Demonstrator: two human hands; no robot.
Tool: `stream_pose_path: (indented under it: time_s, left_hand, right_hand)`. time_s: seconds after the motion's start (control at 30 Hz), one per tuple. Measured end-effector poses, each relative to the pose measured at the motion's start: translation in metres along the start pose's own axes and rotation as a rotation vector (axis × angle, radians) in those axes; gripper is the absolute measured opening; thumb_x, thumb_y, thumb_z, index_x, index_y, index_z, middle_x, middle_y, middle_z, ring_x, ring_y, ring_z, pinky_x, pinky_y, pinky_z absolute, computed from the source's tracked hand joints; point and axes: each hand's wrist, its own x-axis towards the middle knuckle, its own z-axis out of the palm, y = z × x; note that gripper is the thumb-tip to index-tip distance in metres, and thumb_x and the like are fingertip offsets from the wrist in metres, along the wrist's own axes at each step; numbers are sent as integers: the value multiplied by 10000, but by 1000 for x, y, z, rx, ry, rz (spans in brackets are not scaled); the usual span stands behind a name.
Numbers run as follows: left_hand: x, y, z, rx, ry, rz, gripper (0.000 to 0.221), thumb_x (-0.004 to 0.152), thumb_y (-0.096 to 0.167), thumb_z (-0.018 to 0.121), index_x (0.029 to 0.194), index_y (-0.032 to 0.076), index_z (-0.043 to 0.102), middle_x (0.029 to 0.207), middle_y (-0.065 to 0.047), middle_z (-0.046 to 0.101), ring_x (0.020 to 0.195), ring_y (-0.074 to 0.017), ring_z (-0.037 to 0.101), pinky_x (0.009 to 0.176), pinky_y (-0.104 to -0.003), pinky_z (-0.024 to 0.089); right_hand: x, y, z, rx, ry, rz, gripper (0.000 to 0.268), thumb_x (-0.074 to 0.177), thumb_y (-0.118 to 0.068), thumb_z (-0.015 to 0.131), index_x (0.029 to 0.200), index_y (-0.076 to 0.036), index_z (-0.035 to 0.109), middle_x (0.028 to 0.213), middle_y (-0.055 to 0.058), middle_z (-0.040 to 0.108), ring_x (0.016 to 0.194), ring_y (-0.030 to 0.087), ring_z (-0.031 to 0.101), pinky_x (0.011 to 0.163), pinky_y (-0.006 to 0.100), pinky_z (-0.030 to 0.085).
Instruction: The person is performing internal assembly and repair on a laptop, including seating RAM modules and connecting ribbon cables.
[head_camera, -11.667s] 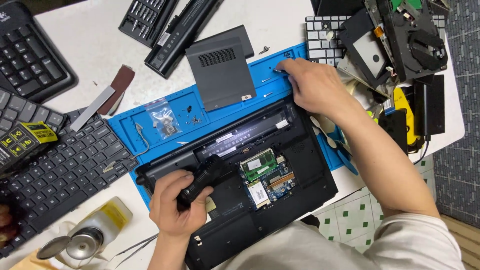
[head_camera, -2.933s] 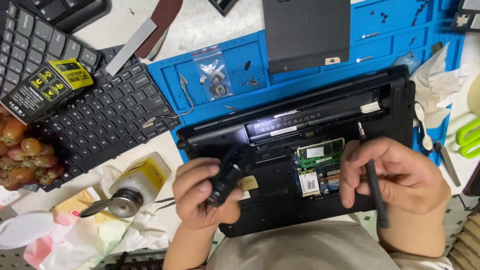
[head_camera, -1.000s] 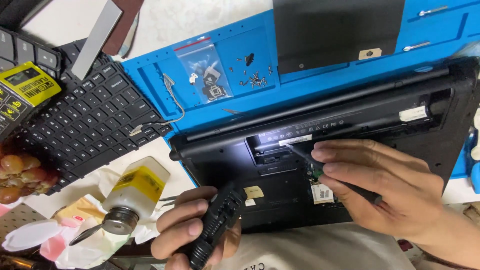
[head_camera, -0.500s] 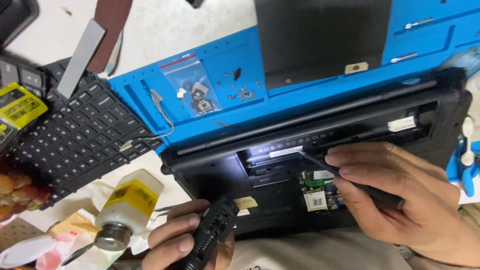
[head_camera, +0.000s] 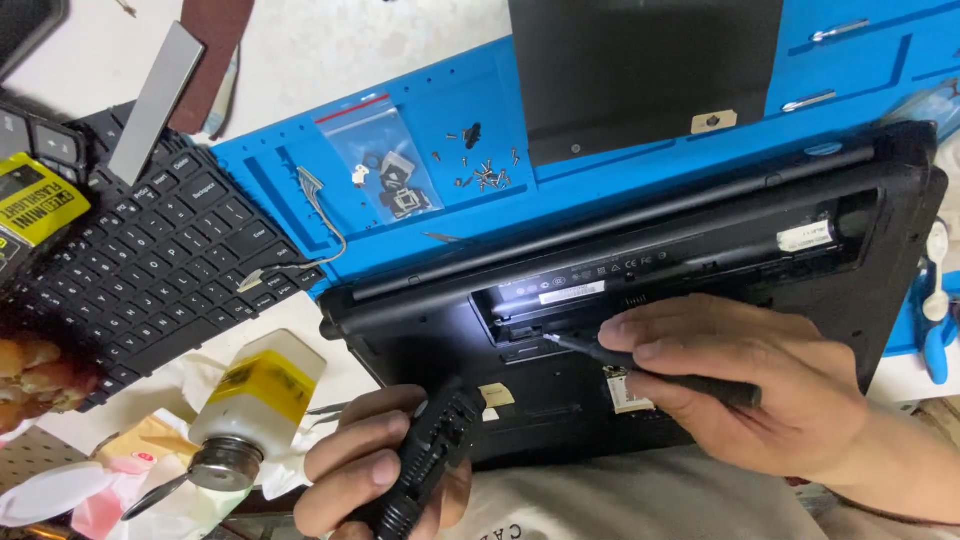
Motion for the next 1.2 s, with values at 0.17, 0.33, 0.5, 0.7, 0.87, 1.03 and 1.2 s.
stream_pose_path:
  time_s: [0.17,0.33,0.5,0.7,0.87,1.03,1.2]
  left_hand:
    - [-2,-9,9,0,49,130,222,1010,255,629,1074,129,457,1053,-7,498,837,-163,555,543,-381,624]
    - [-4,-22,14,-16,116,219,254,1054,369,581,1264,251,500,1061,-6,493,818,-209,510,496,-393,567]
    - [3,-28,18,-28,128,362,314,1034,356,597,1281,185,506,1034,-67,502,751,-238,517,446,-369,541]
    - [10,-33,15,-64,35,436,275,989,244,639,1216,177,500,975,-95,499,744,-264,500,439,-360,526]
    - [18,-40,-6,-24,-181,506,454,919,304,728,1249,155,454,1011,-103,523,795,-262,567,569,-357,644]
    - [17,-45,0,-88,-134,554,454,874,284,786,1175,133,481,947,-110,558,744,-262,598,553,-342,642]
    - [14,-47,-1,-108,-177,552,490,844,265,816,1157,121,469,920,-107,571,755,-241,626,655,-344,676]
  right_hand:
    - [5,-1,6,-11,16,-26,209,825,-28,754,995,31,647,996,211,775,946,310,853,873,360,756]
    - [8,1,6,-18,4,-91,234,824,-14,778,1014,24,646,996,201,773,930,306,848,858,357,753]
    - [-2,-13,-12,-143,13,-48,203,897,-107,688,1084,-51,629,1104,153,769,992,289,847,894,347,716]
    - [-20,-29,-32,-480,252,-109,135,936,7,595,969,135,567,1041,394,697,962,466,755,850,480,611]
    - [-33,-22,-27,-537,353,-165,149,923,7,672,949,153,664,1012,378,682,914,438,742,826,431,589]
    - [-54,-14,-20,-511,516,-163,167,963,21,626,942,187,623,950,375,637,898,478,736,817,442,576]
    - [-75,8,-24,-343,735,-233,271,1119,-157,464,1057,105,438,989,351,539,902,506,682,884,559,667]
